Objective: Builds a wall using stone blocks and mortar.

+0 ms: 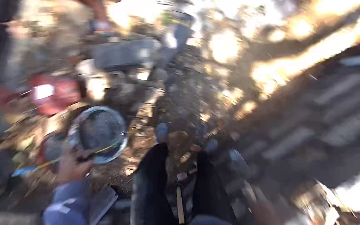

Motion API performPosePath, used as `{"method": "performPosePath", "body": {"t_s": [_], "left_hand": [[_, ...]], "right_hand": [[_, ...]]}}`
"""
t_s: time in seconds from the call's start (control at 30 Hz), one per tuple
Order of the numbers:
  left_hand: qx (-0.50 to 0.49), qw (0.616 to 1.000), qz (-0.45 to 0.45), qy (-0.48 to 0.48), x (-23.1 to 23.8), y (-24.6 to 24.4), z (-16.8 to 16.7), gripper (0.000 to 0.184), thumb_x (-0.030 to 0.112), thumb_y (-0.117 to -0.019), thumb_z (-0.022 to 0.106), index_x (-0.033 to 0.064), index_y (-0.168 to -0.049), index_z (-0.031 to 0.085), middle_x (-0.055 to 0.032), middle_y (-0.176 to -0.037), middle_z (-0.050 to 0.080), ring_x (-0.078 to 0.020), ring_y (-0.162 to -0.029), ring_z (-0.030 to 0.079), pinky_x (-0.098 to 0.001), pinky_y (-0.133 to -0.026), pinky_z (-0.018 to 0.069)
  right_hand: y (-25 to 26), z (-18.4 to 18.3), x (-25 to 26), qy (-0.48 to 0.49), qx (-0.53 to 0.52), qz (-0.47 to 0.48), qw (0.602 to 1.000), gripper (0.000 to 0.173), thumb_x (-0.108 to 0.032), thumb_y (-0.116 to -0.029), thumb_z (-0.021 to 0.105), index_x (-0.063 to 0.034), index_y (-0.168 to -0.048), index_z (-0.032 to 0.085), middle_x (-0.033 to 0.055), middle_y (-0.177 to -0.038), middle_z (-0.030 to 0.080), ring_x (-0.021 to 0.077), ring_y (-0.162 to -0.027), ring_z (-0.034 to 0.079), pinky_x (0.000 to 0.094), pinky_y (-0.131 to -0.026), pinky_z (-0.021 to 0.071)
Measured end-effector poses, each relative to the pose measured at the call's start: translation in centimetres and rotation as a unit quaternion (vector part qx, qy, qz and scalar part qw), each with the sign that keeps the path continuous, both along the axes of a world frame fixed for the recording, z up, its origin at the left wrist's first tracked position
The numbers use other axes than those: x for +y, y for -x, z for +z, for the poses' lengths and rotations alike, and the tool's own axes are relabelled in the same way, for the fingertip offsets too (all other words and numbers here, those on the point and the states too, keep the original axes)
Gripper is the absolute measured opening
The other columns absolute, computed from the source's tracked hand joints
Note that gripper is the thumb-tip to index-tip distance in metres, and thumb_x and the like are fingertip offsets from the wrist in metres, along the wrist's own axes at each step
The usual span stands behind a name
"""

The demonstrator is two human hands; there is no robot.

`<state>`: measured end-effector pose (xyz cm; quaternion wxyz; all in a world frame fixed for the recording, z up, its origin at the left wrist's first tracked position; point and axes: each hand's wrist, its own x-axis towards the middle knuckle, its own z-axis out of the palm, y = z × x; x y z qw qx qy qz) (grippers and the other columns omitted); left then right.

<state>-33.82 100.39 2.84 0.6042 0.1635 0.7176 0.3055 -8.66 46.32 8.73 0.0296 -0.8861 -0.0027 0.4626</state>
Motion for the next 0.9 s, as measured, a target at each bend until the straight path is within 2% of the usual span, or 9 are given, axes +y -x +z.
{"method": "performPosePath", "body": {"t_s": [0.07,0.2,0.33,0.47,0.6,0.63,0.73,0.83,0.9], "left_hand": [[0.002,0.999,-0.042,0.0,-0.6,-1.8,0.3,0.04,0.035,-0.1081,0.037,0.0235,-0.07,0.043,0.0098,-0.047,0.037,-0.0057,-0.039,0.044,-0.0247,-0.045,0.0488],[-0.005,0.989,-0.149,0.019,-4.3,-7.4,2.5,0.042,0.03,-0.1097,0.032,0.0218,-0.07,0.044,0.0082,-0.045,0.037,-0.008,-0.039,0.044,-0.0287,-0.047,0.0502],[0.006,0.947,-0.318,0.04,-12.2,-13.2,3.4,0.044,0.028,-0.1112,0.029,0.0228,-0.073,0.05,0.0106,-0.047,0.043,-0.0049,-0.041,0.046,-0.0248,-0.05,0.0512],[0.056,0.891,-0.45,0.029,-19.3,-20.8,1.8,0.04,0.027,-0.1119,0.034,0.0215,-0.075,0.05,0.0118,-0.046,0.039,-0.0022,-0.037,0.039,-0.0197,-0.042,0.0426],[0.077,0.766,-0.637,0.038,-27.4,-29.6,-2.2,0.033,0.029,-0.1109,0.041,0.0216,-0.079,0.048,0.013,-0.047,0.037,-0.0016,-0.037,0.038,-0.0187,-0.04,0.0396],[0.078,0.734,-0.674,0.031,-29.8,-31.7,-3.3,0.03,0.029,-0.1103,0.044,0.0217,-0.081,0.049,0.0136,-0.048,0.037,-0.0013,-0.038,0.037,-0.0187,-0.04,0.0393],[0.093,0.638,-0.764,-0.019,-36.2,-36.7,-7.0,0.015,0.029,-0.106,0.054,0.0157,-0.1,0.054,0.0135,-0.059,0.04,0.0007,-0.045,0.039,-0.0178,-0.044,0.04],[0.117,0.524,-0.842,-0.055,-42.5,-42.3,-10.3,0.039,0.035,-0.1048,0.056,0.0017,-0.125,0.057,-0.0005,-0.087,0.053,-0.006,-0.068,0.048,-0.028,-0.064,0.0468],[0.11,0.451,-0.884,-0.061,-46.2,-45.5,-12.0,0.047,0.037,-0.1054,0.055,-0.0034,-0.13,0.056,-0.0123,-0.105,0.06,-0.0142,-0.084,0.054,-0.0383,-0.08,0.0489]], "right_hand": [[0.4,0.9,-2.8,0.02,0.009,-0.084,0.996,0.048,-0.034,-0.103,0.062,-0.0005,-0.137,0.06,0.0285,-0.119,0.069,0.0461,-0.11,0.068,0.0646,-0.099,0.0499],[2.5,-0.3,-6.4,0.007,-0.01,-0.164,0.986,0.048,-0.032,-0.1016,0.063,0.0012,-0.135,0.061,0.0289,-0.111,0.071,0.0456,-0.102,0.07,0.0637,-0.093,0.0518],[5.5,-1.7,-10.3,0.002,0.019,-0.235,0.972,0.051,-0.037,-0.1016,0.062,-0.0014,-0.138,0.059,0.0263,-0.119,0.07,0.0423,-0.109,0.069,0.0606,-0.099,0.0508],[7.3,-2.5,-12.9,-0.039,0.048,-0.274,0.96,0.052,-0.037,-0.1027,0.06,-0.0047,-0.143,0.057,0.0258,-0.125,0.068,0.0437,-0.116,0.067,0.0625,-0.102,0.0487],[8.7,-1.5,-17.2,-0.049,0.122,-0.297,0.946,0.057,-0.042,-0.1054,0.053,-0.0085,-0.152,0.047,0.0216,-0.14,0.062,0.039,-0.127,0.062,0.0582,-0.108,0.0468],[8.6,-1.6,-18.4,-0.056,0.141,-0.301,0.942,0.057,-0.042,-0.1057,0.052,-0.0089,-0.151,0.047,0.022,-0.139,0.062,0.0392,-0.126,0.062,0.0582,-0.108,0.0471],[9.3,-2.4,-20.8,-0.091,0.148,-0.312,0.934,0.055,-0.043,-0.1055,0.048,-0.0086,-0.148,0.05,0.0219,-0.132,0.065,0.0386,-0.122,0.064,0.0586,-0.105,0.0486],[9.7,-4.3,-21.9,-0.102,0.115,-0.332,0.931,0.059,-0.049,-0.1076,0.042,-0.0087,-0.15,0.049,0.0205,-0.137,0.064,0.0368,-0.126,0.063,0.0565,-0.108,0.0478],[9.4,-5.4,-21.7,-0.095,0.1,-0.365,0.921,0.058,-0.05,-0.108,0.041,-0.011,-0.151,0.05,0.0188,-0.138,0.064,0.036,-0.127,0.063,0.0563,-0.108,0.0477]]}}
